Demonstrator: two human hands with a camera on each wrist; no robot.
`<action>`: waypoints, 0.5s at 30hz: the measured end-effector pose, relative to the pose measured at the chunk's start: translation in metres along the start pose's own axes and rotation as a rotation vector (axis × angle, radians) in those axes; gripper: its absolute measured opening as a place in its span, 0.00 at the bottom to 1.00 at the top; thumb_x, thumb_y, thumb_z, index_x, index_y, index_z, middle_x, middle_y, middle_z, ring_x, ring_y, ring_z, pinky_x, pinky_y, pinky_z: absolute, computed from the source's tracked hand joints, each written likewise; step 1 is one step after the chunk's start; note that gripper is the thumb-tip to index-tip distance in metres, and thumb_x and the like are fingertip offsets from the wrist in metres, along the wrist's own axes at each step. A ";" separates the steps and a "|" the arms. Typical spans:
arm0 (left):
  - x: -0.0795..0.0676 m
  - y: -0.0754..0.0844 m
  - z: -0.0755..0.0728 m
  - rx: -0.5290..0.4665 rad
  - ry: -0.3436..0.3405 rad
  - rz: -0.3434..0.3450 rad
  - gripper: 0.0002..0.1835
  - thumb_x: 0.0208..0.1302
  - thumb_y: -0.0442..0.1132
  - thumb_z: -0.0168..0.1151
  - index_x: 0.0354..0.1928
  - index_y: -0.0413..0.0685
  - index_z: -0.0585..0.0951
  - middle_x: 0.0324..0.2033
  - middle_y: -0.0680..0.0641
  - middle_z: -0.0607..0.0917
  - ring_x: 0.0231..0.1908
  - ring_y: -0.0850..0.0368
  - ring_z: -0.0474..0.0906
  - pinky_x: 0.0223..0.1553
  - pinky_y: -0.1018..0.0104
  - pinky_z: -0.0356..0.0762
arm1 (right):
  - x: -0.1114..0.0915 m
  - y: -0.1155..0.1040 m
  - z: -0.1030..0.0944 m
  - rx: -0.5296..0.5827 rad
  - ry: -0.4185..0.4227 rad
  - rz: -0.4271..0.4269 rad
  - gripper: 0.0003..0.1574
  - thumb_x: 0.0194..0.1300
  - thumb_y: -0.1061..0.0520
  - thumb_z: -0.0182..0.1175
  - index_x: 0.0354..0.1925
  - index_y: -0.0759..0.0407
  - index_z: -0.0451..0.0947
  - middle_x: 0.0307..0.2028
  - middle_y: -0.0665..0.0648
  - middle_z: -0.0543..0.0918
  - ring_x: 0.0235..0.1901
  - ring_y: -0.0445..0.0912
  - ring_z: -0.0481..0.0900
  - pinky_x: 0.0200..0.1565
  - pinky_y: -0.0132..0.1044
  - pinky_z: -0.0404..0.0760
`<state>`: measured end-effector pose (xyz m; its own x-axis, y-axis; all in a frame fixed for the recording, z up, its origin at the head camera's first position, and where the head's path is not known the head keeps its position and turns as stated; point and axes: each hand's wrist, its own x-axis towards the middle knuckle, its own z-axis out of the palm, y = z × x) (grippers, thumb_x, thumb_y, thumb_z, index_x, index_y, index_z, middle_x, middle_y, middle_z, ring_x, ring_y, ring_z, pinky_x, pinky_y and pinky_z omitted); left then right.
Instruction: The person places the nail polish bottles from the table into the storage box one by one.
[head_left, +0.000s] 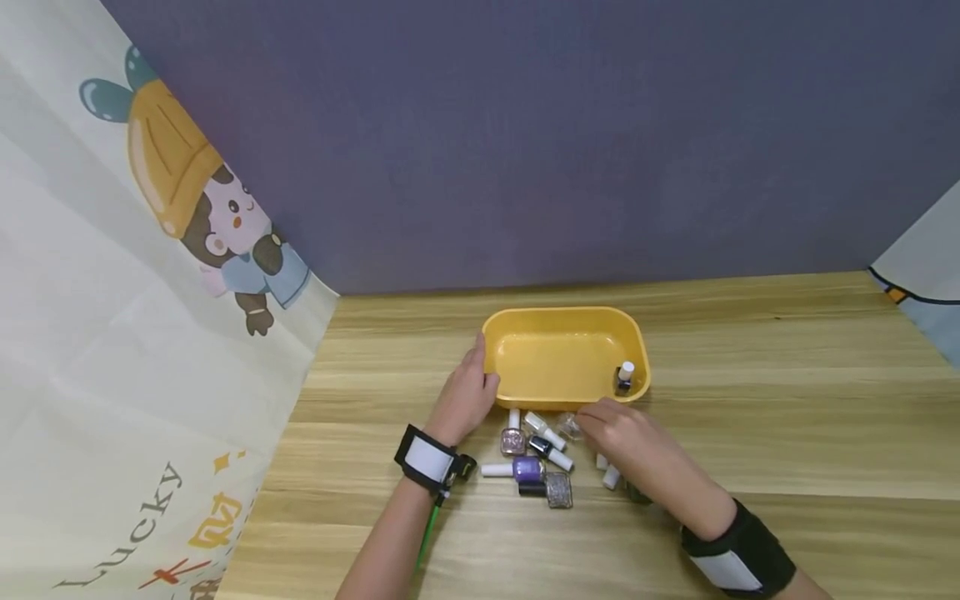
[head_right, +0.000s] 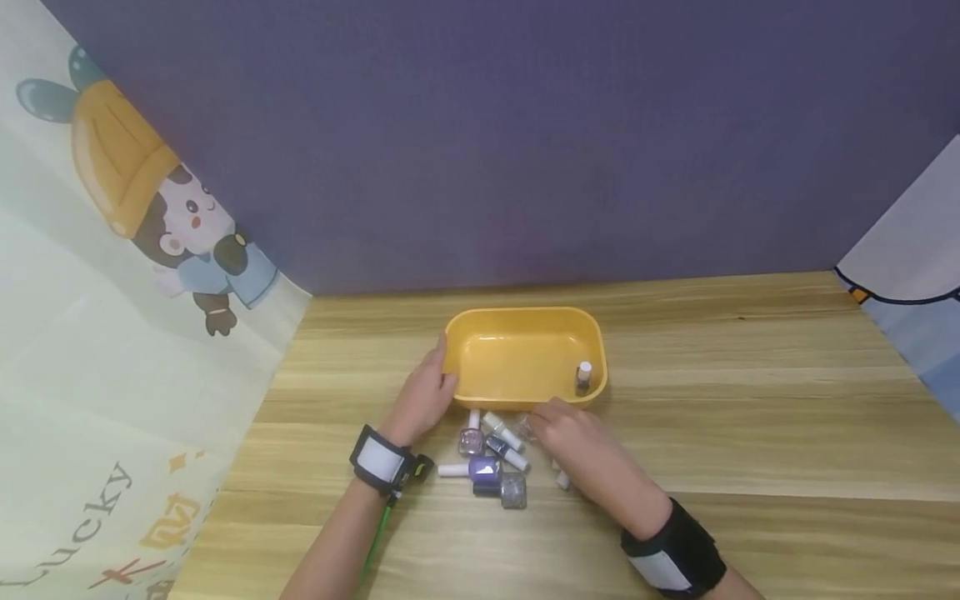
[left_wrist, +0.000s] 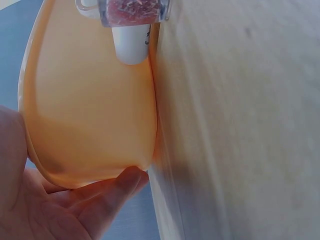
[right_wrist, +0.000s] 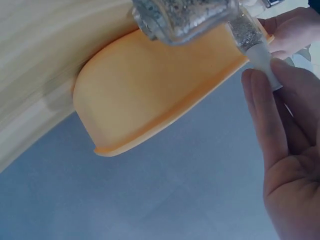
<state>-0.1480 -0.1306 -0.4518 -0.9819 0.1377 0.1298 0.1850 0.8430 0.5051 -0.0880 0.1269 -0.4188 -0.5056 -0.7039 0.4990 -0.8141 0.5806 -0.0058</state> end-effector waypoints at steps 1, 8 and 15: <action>0.000 0.000 0.000 -0.001 0.000 0.001 0.37 0.65 0.47 0.40 0.72 0.48 0.40 0.67 0.44 0.61 0.43 0.55 0.71 0.51 0.63 0.69 | 0.000 0.000 -0.001 -0.003 0.003 -0.001 0.14 0.43 0.72 0.62 0.30 0.59 0.76 0.31 0.50 0.78 0.31 0.40 0.74 0.35 0.29 0.76; 0.001 -0.001 0.000 -0.001 0.003 0.005 0.37 0.65 0.46 0.40 0.72 0.49 0.39 0.67 0.44 0.61 0.41 0.55 0.72 0.48 0.63 0.71 | 0.001 0.001 -0.006 -0.004 0.009 -0.007 0.15 0.43 0.73 0.62 0.31 0.60 0.76 0.33 0.51 0.78 0.33 0.41 0.75 0.37 0.30 0.77; 0.001 -0.001 0.000 -0.003 0.011 0.003 0.36 0.65 0.46 0.41 0.72 0.43 0.44 0.67 0.43 0.61 0.45 0.54 0.72 0.52 0.61 0.69 | 0.001 0.004 -0.010 0.024 0.051 0.001 0.16 0.43 0.72 0.63 0.35 0.63 0.79 0.35 0.54 0.80 0.35 0.43 0.78 0.38 0.31 0.77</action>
<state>-0.1489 -0.1311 -0.4522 -0.9809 0.1347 0.1406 0.1881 0.8412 0.5069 -0.0891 0.1331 -0.4097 -0.4916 -0.6812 0.5425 -0.8205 0.5710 -0.0266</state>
